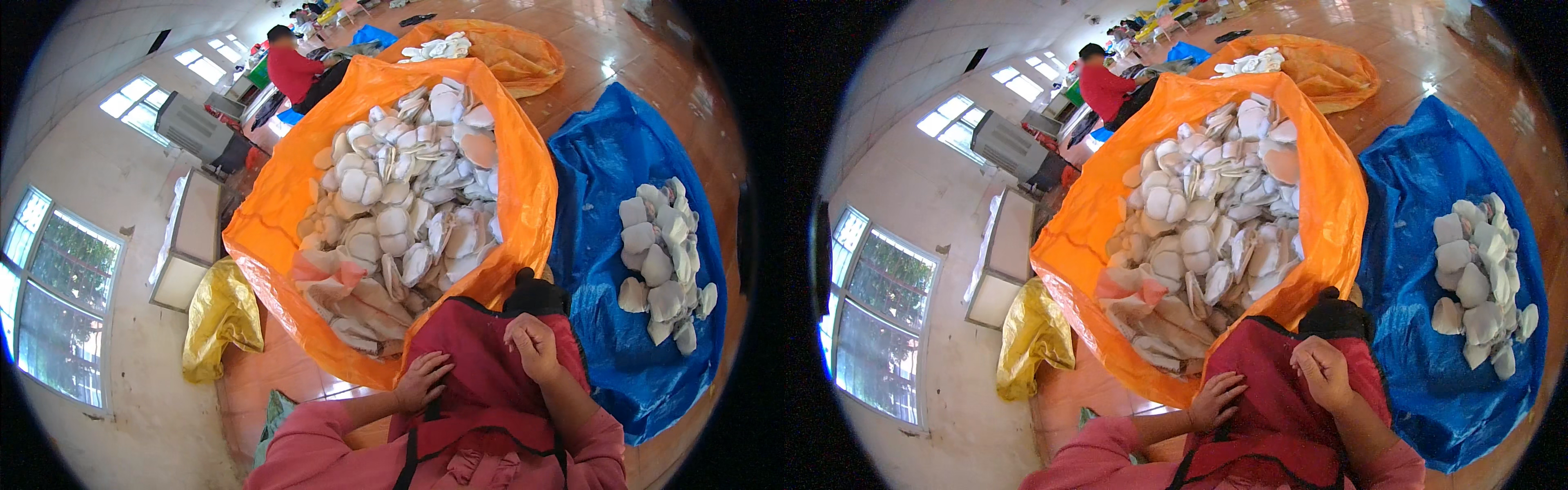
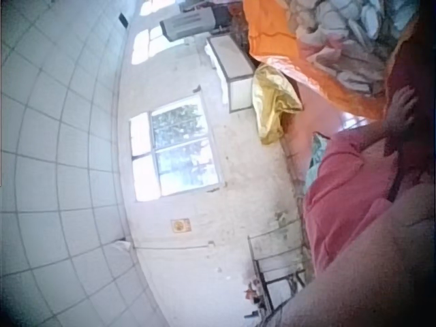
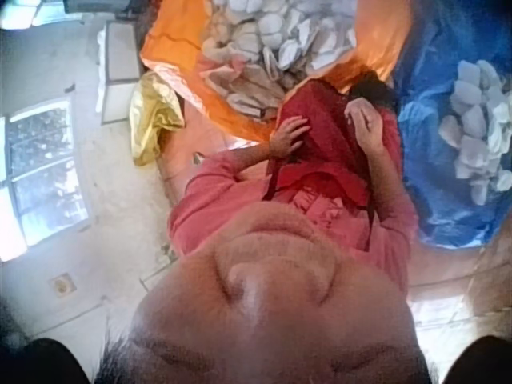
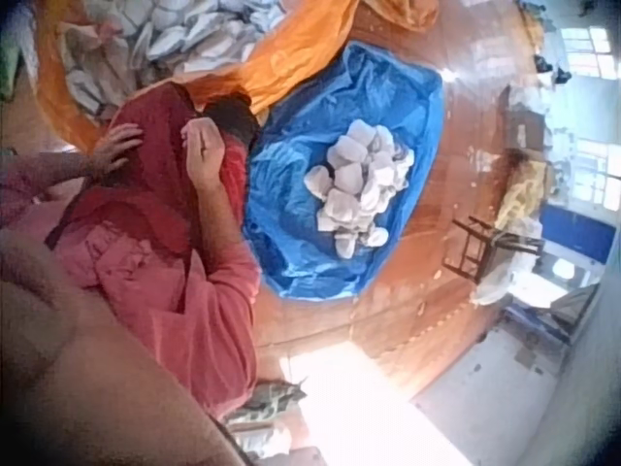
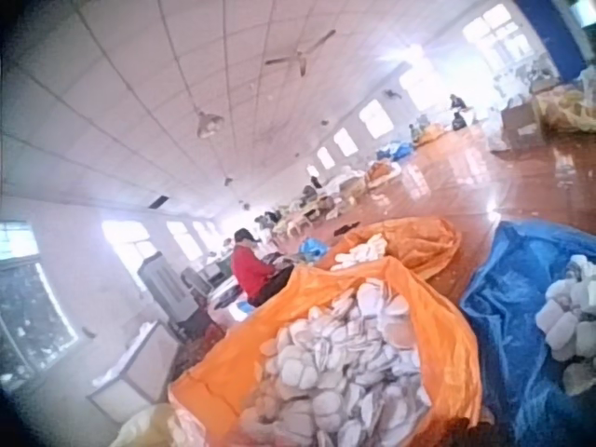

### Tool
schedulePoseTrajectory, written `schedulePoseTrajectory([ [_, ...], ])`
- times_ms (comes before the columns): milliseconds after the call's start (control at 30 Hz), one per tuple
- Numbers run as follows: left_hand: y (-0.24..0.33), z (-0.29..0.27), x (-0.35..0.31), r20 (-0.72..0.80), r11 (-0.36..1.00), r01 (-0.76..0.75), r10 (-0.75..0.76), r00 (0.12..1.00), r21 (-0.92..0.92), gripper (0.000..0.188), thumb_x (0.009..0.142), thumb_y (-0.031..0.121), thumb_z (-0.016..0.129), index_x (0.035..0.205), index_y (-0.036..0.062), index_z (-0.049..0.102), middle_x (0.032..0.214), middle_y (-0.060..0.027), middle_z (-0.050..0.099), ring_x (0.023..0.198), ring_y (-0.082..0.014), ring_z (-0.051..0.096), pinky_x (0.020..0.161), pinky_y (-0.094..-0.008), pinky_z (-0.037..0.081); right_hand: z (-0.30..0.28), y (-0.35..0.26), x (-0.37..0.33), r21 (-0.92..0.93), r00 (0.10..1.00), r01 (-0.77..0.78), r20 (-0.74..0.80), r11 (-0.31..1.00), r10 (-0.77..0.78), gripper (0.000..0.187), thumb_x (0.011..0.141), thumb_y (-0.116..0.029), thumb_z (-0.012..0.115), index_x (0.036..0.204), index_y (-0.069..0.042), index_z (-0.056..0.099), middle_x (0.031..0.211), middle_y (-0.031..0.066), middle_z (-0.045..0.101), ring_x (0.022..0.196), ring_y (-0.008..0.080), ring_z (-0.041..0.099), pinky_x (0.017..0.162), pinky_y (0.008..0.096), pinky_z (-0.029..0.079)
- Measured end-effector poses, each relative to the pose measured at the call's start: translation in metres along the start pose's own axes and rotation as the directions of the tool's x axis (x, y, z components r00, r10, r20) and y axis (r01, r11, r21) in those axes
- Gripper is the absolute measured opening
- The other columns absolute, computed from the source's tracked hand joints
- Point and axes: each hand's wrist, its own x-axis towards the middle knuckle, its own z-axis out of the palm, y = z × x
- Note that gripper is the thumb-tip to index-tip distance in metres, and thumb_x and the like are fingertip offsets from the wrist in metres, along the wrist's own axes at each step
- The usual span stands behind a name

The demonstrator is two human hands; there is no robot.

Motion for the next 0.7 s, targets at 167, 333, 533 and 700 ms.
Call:
schedulePoseTrajectory([
  [167,-0.002,0.002,0.002,0.014,1.000,-0.006,0.006,1.000,-0.009,0.054,0.086,0.024,0.061,0.136,0.0116,0.045,0.144,-0.0125,0.036,0.135,-0.0343,0.031,0.110,-0.0479,0.026,-0.002,0.002,-0.004,0.019,1.000,-0.018,-0.005,1.000,0.018,0.021,0.096,-0.007,0.047,0.078,-0.001,0.057,0.078,0.0069,0.056,0.061,0.0117,0.051,0.057,0.0247,0.043],
  [333,-0.002,0.003,0.005,0.006,0.999,-0.004,0.004,1.000,-0.039,0.054,0.086,0.025,0.060,0.136,0.0122,0.045,0.144,-0.0124,0.036,0.135,-0.0342,0.031,0.110,-0.0473,0.026,-0.008,-0.003,-0.003,-0.003,0.999,0.027,-0.039,1.000,-0.027,0.021,0.096,-0.007,0.048,0.078,0.000,0.058,0.079,0.0072,0.056,0.061,0.0118,0.051,0.056,0.0244,0.043],
  [533,-0.003,0.002,0.007,0.030,1.000,-0.015,0.016,0.999,-0.024,0.054,0.087,0.023,0.058,0.137,0.0107,0.043,0.144,-0.0147,0.035,0.134,-0.0364,0.031,0.111,-0.0484,0.025,-0.012,-0.002,-0.003,-0.002,0.997,0.048,-0.055,0.999,-0.048,0.022,0.096,-0.007,0.048,0.077,0.000,0.057,0.079,0.0075,0.057,0.061,0.0114,0.051,0.055,0.0237,0.043],
  [700,-0.001,0.000,0.008,0.030,0.999,-0.010,0.012,0.999,-0.036,0.054,0.087,0.023,0.058,0.138,0.0114,0.043,0.144,-0.0142,0.035,0.134,-0.0362,0.030,0.111,-0.0480,0.024,-0.013,-0.003,-0.003,0.005,0.998,0.044,-0.053,0.999,-0.044,0.022,0.096,-0.007,0.048,0.077,0.000,0.057,0.079,0.0072,0.057,0.061,0.0110,0.050,0.055,0.0235,0.042],
])
